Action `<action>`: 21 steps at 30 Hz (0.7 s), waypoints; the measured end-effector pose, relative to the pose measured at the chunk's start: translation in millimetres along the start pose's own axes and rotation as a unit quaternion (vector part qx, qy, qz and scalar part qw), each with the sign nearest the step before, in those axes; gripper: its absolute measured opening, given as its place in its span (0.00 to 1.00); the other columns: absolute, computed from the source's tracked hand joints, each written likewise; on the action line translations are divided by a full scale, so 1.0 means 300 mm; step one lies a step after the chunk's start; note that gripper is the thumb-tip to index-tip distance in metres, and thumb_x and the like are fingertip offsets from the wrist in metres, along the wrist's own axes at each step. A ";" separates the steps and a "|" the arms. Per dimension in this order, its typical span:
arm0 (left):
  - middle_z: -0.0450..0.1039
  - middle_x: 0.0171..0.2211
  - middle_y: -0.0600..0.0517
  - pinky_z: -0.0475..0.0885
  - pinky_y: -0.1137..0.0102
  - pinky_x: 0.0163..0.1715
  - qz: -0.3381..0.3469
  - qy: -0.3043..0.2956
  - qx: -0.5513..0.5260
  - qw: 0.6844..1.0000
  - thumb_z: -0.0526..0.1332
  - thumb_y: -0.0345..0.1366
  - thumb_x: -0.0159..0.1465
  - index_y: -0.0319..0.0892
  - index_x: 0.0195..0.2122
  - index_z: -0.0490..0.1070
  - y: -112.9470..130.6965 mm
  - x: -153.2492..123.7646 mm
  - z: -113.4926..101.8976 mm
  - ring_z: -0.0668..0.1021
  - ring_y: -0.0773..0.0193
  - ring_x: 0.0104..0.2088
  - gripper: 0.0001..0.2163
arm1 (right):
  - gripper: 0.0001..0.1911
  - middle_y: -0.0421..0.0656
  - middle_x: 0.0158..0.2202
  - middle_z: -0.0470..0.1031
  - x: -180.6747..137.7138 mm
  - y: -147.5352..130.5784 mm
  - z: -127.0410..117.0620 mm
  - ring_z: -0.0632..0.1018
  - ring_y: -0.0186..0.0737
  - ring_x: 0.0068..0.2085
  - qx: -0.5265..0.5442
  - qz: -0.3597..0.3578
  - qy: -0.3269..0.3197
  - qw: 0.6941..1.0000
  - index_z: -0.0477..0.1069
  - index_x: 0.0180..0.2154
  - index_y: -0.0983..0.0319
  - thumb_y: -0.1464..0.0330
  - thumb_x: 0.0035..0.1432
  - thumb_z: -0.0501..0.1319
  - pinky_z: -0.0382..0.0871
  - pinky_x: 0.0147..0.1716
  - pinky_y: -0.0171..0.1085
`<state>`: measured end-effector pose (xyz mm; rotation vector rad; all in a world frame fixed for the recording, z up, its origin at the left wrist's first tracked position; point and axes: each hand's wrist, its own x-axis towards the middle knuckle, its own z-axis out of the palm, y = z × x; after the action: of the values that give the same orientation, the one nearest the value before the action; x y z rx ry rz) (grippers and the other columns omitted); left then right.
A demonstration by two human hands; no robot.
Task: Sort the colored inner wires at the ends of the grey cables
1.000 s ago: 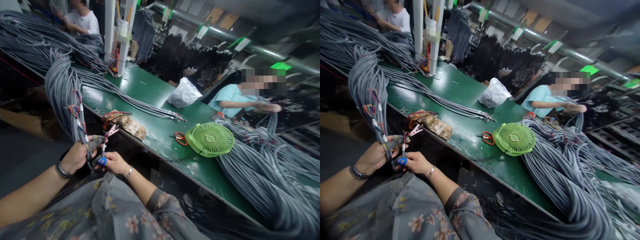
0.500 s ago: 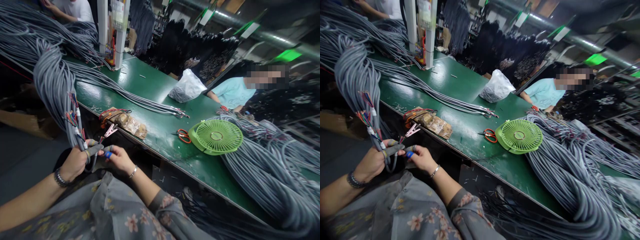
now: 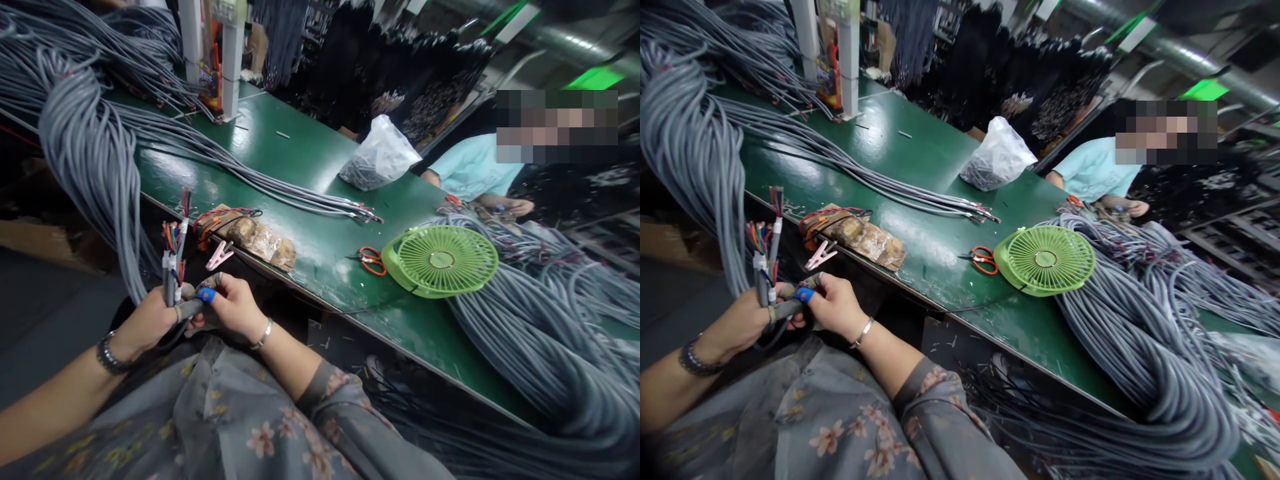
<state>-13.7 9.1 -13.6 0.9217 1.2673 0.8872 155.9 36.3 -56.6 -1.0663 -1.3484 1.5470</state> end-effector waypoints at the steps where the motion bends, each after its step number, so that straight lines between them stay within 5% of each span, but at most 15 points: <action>1: 0.79 0.17 0.48 0.76 0.68 0.20 -0.007 -0.010 -0.001 1.000 0.85 0.43 0.38 0.45 0.16 0.79 0.004 0.000 0.000 0.79 0.58 0.18 0.17 | 0.07 0.37 0.33 0.83 -0.002 -0.006 -0.005 0.82 0.41 0.36 -0.015 -0.008 -0.007 1.000 0.79 0.34 0.57 0.64 0.62 0.74 0.80 0.43 0.39; 11: 0.80 0.17 0.49 0.75 0.72 0.20 0.015 0.134 -0.088 0.987 0.85 0.46 0.32 0.45 0.16 0.80 0.011 -0.003 0.024 0.79 0.62 0.19 0.18 | 0.12 0.37 0.28 0.77 0.000 0.024 0.014 0.75 0.38 0.29 0.038 0.040 0.018 0.998 0.76 0.34 0.57 0.59 0.62 0.75 0.72 0.30 0.36; 16: 0.79 0.16 0.51 0.74 0.73 0.19 0.009 0.164 -0.128 0.978 0.85 0.44 0.30 0.45 0.17 0.79 0.025 -0.011 0.034 0.79 0.62 0.18 0.19 | 0.26 0.37 0.28 0.77 -0.018 0.027 0.022 0.74 0.36 0.29 0.100 0.016 0.014 0.995 0.74 0.32 0.57 0.47 0.52 0.82 0.74 0.31 0.37; 21: 0.78 0.16 0.51 0.75 0.72 0.19 0.000 0.149 -0.108 0.983 0.85 0.45 0.30 0.44 0.17 0.78 0.015 -0.019 0.038 0.77 0.63 0.17 0.20 | 0.26 0.37 0.33 0.80 0.000 0.013 0.011 0.75 0.36 0.32 0.083 0.023 0.011 0.996 0.78 0.37 0.57 0.47 0.51 0.83 0.73 0.33 0.36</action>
<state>-3.1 4.8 -6.6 0.6323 1.3910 1.1696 152.5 34.8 -60.2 -1.0128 -1.1657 1.6452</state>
